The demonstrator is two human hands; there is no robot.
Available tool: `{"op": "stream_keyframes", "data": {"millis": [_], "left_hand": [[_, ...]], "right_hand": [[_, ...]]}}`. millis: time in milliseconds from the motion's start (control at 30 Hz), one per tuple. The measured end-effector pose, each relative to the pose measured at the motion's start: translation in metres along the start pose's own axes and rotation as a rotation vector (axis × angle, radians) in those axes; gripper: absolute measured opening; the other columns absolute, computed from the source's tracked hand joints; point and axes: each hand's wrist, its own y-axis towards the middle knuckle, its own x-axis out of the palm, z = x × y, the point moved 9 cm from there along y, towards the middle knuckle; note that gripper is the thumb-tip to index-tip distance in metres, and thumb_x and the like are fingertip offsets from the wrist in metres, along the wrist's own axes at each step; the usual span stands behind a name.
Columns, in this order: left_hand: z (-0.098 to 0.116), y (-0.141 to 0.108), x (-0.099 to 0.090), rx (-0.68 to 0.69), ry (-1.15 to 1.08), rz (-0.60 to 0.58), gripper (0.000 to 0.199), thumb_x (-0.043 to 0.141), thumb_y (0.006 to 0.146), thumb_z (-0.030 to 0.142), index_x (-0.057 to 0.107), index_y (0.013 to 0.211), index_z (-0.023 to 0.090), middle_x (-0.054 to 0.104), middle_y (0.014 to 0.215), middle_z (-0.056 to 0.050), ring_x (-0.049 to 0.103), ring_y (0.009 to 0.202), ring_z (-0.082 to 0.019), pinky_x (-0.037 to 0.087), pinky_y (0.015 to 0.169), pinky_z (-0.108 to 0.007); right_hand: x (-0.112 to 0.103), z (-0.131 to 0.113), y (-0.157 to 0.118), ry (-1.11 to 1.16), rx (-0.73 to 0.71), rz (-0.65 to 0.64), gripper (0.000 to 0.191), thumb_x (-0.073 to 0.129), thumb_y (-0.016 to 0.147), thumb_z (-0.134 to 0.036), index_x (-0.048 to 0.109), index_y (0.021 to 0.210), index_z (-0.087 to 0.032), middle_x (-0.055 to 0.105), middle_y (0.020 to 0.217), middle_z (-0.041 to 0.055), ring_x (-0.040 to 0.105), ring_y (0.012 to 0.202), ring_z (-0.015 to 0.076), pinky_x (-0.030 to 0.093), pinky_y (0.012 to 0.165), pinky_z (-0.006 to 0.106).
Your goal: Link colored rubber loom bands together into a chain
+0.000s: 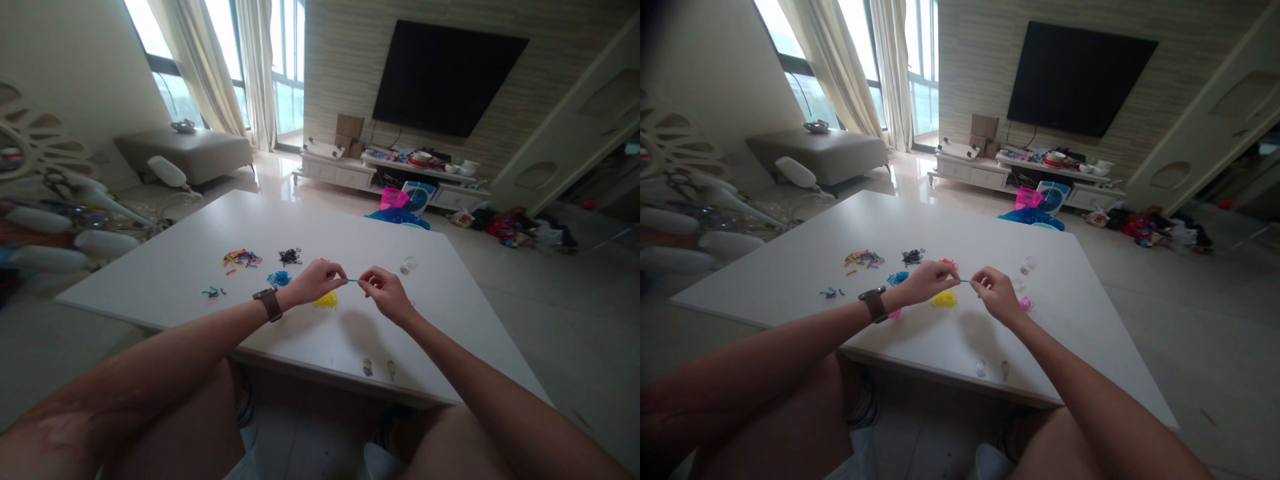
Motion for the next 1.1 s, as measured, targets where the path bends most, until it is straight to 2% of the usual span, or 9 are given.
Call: {"op": "stream_keyframes", "data": {"millis": [133,300,567,733,967,1100], "left_hand": [[-0.005,0.002,-0.001,-0.025,-0.032,0.009,0.023,0.067,0.084,0.035,0.074,0.082,0.014,0.034,0.055,0.007,0.034,0.055,-0.009,0.027,0.057,-0.024],[-0.006,0.001,0.007,-0.042,-0.077,-0.039,0.027,0.068,0.082,0.038,0.074,0.081,0.012,0.028,0.054,0.008,0.028,0.052,-0.008,0.023,0.054,-0.024],[-0.005,0.001,0.006,-0.029,-0.048,-0.041,0.022,0.066,0.084,0.035,0.072,0.082,0.013,0.030,0.054,0.008,0.031,0.054,-0.008,0.026,0.056,-0.024],[-0.010,0.002,-0.001,-0.041,-0.025,-0.003,0.018,0.067,0.082,0.031,0.072,0.080,0.014,0.037,0.056,0.007,0.036,0.056,-0.009,0.028,0.057,-0.023],[-0.029,0.007,-0.027,-0.127,-0.035,0.040,0.021,0.067,0.081,0.033,0.074,0.080,0.013,0.042,0.055,0.006,0.037,0.056,-0.009,0.028,0.056,-0.023],[-0.025,0.007,-0.023,-0.119,-0.031,0.039,0.020,0.067,0.080,0.032,0.074,0.080,0.013,0.045,0.055,0.005,0.037,0.055,-0.009,0.028,0.055,-0.023]], "right_hand": [[-0.002,-0.006,0.000,-0.050,-0.032,0.010,0.010,0.064,0.082,-0.025,0.064,0.075,-0.019,0.063,0.070,0.0004,0.057,0.060,0.0135,0.044,0.054,0.025],[0.005,-0.013,-0.002,-0.095,-0.085,-0.032,0.008,0.063,0.084,-0.023,0.066,0.077,-0.019,0.065,0.077,0.0015,0.059,0.063,0.0132,0.045,0.055,0.025],[0.002,-0.006,-0.001,-0.100,-0.071,-0.022,0.010,0.063,0.084,-0.026,0.065,0.077,-0.019,0.065,0.075,0.0015,0.058,0.062,0.0133,0.045,0.055,0.025],[-0.001,-0.003,0.002,-0.080,-0.065,0.002,0.010,0.063,0.082,-0.026,0.066,0.076,-0.019,0.065,0.077,0.0022,0.058,0.063,0.0136,0.045,0.054,0.025],[-0.032,0.017,0.013,0.016,0.060,0.134,0.015,0.067,0.076,-0.033,0.062,0.072,-0.019,0.059,0.061,-0.0002,0.057,0.055,0.0146,0.042,0.049,0.025],[-0.024,0.015,0.010,0.018,0.054,0.102,0.016,0.067,0.076,-0.035,0.063,0.073,-0.019,0.061,0.064,0.0003,0.057,0.056,0.0143,0.043,0.050,0.025]]}}
